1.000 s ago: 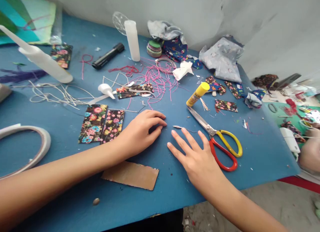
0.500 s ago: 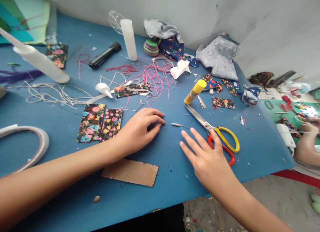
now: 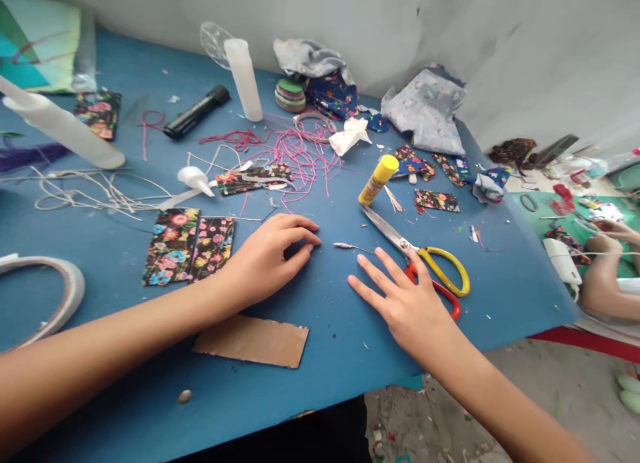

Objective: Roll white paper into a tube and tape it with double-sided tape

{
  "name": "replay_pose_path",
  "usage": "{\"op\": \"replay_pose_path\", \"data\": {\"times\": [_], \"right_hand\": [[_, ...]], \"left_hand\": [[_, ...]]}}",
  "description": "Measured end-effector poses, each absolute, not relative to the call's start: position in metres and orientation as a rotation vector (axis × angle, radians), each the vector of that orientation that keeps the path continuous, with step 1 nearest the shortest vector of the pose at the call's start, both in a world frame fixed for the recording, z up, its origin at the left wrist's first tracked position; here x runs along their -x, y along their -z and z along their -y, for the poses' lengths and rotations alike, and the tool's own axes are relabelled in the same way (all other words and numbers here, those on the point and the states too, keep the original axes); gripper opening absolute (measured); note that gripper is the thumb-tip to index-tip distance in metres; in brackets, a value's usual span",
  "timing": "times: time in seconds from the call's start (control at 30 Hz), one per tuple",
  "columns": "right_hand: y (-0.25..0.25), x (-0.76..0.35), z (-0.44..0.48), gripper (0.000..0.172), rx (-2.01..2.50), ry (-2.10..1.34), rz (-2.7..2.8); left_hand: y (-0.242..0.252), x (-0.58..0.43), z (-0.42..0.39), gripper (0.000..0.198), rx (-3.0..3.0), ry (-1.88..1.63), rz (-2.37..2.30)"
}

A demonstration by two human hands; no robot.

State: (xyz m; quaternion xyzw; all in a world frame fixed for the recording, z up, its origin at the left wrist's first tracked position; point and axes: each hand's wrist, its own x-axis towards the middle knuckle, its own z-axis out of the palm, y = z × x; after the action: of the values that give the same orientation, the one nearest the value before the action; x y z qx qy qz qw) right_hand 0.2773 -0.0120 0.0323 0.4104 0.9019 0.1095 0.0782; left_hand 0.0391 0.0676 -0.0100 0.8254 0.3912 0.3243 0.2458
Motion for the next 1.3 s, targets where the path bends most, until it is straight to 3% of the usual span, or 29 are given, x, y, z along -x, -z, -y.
{"op": "replay_pose_path", "data": {"times": [0.23, 0.47, 0.53, 0.67, 0.8, 0.87, 0.97, 1.03, 1.2, 1.3], "right_hand": [[-0.028, -0.272, 0.012, 0.07, -1.193, -0.329, -2.683], [-0.048, -0.27, 0.03, 0.04, -1.368, -0.415, -2.751], [-0.042, -0.253, 0.035, 0.044, -1.471, -0.382, -2.815], [-0.022, -0.24, 0.045, 0.054, -1.327, 0.133, -2.748], [-0.016, -0.257, 0.065, 0.062, -1.955, -0.108, -2.452], [-0.019, -0.253, 0.068, 0.061, -1.919, -0.104, -2.523], [-0.021, -0.234, 0.059, 0.059, -1.622, 0.166, -2.658], [-0.019, -0.229, 0.052, 0.058, -1.678, 0.235, -2.589], [-0.011, -0.266, 0.079, 0.063, -2.15, 0.026, -2.248], [-0.016, -0.294, 0.112, 0.055, -2.206, -0.183, -2.257]], "left_hand": [[0.008, -0.039, -0.067, 0.018, -2.265, -0.898, -1.058], [0.005, -0.04, -0.067, 0.016, -2.228, -0.895, -1.062], [0.004, -0.04, -0.067, 0.021, -2.192, -0.919, -1.063], [0.001, -0.04, -0.067, 0.035, -2.091, -0.957, -1.088], [0.0, -0.04, -0.066, 0.035, -2.098, -0.944, -1.081], [0.0, -0.041, -0.066, 0.034, -2.129, -0.93, -1.071], [0.001, -0.041, -0.065, 0.031, -2.157, -0.919, -1.071], [0.0, -0.041, -0.062, 0.03, -2.195, -0.922, -1.08], [-0.012, -0.033, -0.041, 0.023, -2.59, -0.836, -1.03], [-0.025, -0.021, -0.022, 0.021, -2.735, -0.687, -0.896]]}}
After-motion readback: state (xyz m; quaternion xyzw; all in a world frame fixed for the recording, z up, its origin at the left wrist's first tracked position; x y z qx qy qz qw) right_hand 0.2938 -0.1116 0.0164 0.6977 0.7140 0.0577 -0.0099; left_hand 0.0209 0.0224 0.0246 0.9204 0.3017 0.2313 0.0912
